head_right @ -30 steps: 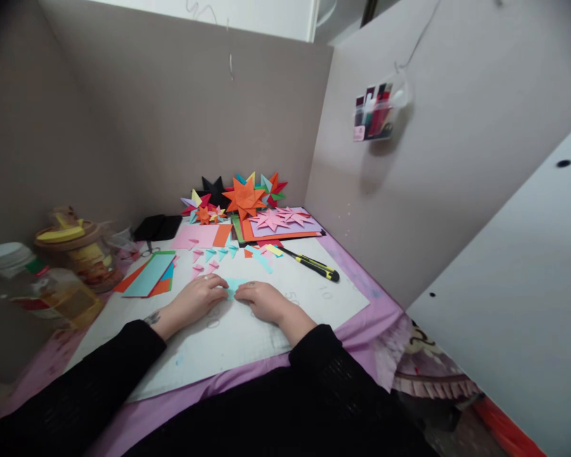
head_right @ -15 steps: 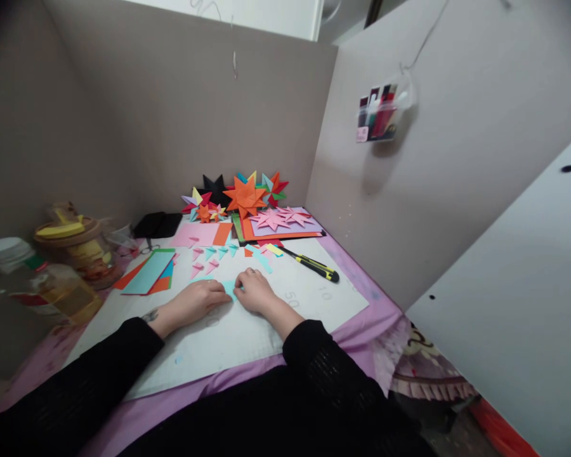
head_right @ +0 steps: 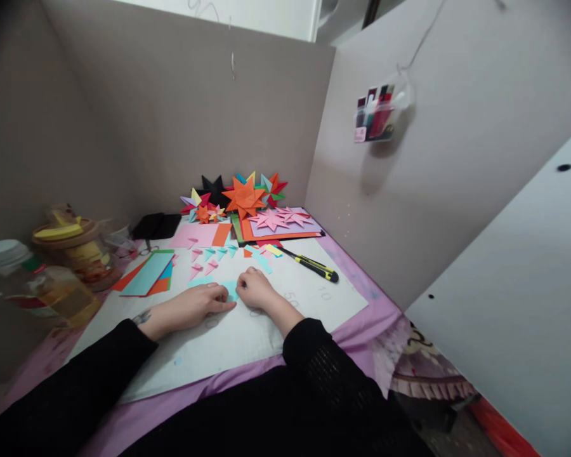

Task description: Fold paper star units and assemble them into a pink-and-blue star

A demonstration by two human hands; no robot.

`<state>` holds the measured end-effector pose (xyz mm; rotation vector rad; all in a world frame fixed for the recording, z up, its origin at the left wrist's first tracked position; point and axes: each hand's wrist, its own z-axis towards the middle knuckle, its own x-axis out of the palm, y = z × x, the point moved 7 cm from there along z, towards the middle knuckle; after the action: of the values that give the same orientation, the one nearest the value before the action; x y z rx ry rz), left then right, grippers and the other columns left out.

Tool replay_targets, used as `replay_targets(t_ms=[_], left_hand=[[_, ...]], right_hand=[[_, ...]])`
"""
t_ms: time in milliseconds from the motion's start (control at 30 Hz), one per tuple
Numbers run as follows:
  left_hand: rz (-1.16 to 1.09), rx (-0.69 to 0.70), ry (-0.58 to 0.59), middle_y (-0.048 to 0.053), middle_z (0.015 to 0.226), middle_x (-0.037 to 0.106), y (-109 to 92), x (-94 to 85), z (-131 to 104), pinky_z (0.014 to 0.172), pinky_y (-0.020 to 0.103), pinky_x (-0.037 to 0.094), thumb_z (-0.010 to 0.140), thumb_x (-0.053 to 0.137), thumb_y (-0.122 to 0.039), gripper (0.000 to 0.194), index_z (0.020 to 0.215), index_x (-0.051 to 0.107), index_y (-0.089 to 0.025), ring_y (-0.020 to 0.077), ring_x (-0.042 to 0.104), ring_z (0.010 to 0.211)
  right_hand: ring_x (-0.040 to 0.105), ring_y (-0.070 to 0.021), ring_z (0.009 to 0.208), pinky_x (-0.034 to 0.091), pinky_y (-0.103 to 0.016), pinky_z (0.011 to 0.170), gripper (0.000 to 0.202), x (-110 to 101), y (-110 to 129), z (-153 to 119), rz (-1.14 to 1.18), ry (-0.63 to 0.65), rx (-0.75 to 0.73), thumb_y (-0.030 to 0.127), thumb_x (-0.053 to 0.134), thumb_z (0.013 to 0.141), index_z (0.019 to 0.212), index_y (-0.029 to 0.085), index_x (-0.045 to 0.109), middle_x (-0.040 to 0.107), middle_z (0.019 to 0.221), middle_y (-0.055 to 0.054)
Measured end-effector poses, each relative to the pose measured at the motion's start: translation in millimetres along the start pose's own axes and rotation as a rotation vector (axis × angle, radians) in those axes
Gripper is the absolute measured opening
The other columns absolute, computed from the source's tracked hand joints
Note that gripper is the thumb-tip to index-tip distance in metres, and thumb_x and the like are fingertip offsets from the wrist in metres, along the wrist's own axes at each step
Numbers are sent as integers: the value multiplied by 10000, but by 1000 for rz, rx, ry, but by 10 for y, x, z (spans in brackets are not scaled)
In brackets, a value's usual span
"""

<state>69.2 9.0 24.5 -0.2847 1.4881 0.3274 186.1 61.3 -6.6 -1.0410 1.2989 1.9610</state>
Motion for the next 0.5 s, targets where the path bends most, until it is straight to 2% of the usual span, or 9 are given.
replay_targets(t_ms=[200,333,500], left_hand=[[-59,-8,-6,47,995,606,-4,-36,-11,756,243,378,928,381,-220,306,1131,604,-272,175,550,874],[-119,-42,3,40,1026,621,31,-35,-6,779,224,390,878,418,-111,328,1068,638,-262,161,574,889],[-113,-34,-18,42,1025,616,47,-4,-7,775,234,403,864,420,-106,365,1107,629,-281,171,570,894]], right_hand=[[507,-166,821,391,-266,746,103,29,-16,20,-21,1,31,151,542,762,715,163,633,541,834,-47],[503,-178,832,394,-277,756,109,42,-17,19,-39,0,40,161,540,768,726,163,640,540,847,-58],[502,-185,879,396,-285,794,99,50,-27,11,-53,-5,45,184,551,770,751,167,646,533,899,-65]])
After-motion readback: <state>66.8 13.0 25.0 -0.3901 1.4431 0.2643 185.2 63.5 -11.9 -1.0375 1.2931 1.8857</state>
